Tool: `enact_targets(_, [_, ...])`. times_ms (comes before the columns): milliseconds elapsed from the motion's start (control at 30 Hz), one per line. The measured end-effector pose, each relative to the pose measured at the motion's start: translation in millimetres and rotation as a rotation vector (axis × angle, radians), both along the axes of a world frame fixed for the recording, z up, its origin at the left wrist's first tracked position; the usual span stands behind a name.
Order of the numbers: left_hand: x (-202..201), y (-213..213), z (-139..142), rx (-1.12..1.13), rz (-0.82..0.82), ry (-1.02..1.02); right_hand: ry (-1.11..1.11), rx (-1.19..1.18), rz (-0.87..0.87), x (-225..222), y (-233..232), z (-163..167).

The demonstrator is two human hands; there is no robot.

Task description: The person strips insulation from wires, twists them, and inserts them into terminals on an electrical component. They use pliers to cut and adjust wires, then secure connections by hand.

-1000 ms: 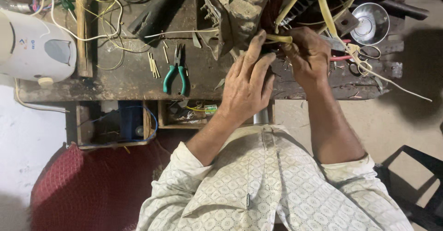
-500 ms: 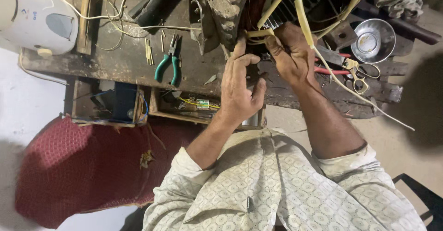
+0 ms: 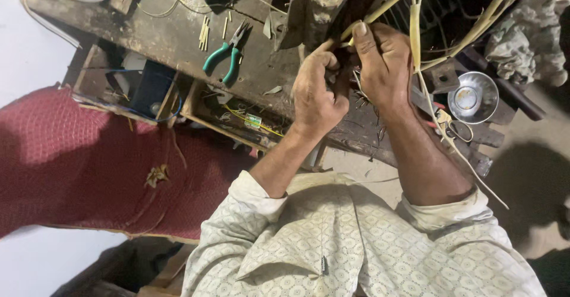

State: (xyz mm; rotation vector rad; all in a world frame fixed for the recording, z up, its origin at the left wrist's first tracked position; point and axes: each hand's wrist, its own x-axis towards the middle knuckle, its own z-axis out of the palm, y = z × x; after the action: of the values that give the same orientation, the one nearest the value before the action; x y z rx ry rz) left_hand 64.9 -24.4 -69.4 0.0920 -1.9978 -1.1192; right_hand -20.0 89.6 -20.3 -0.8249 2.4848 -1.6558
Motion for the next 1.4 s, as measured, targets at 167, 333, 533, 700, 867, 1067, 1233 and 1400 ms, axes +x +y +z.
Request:
enact_targets(167, [-4.8, 6.9, -2.0, 0.046, 0.144, 0.054, 0.039, 0.167, 0.109, -1.5, 21.5, 2.8])
enact_targets(333, [-7.4, 16.2, -9.7, 0.111, 0.175, 0.134, 0.706, 0.218, 0.240, -15.0, 37.3, 20.9])
enact_targets(533, [-9.7, 24.2, -17.7, 0.147, 0.226, 0.144, 0.636, 0.948, 0.278, -30.0, 32.5, 65.5])
enact_targets(700, [-15.9, 29.2, -20.3, 0.137, 0.270, 0.141, 1.388, 0.929, 0.405, -39.4, 25.6, 82.5])
enact_targets(867, [-25.3, 24.9, -22.4, 0.067, 0.296, 0.214, 1.212, 0.637, 0.429, -47.0, 14.1, 70.2])
enact_targets(1067, [-38.7, 25.0, -38.4, 0.137, 0.266, 0.277, 1.303, 0.808, 0.419, -63.5, 5.4, 60.9])
enact_targets(1233, [-33.3, 25.9, -43.3, 0.141, 0.281, 0.234, 1.049, 0.770, 0.452, -49.6, 3.0, 65.0])
enact_targets(1400, [-18.6, 21.6, -33.2, 0.214, 0.202, 0.274, 1.017, 0.661, 0.425, -27.3, 8.4, 71.0])
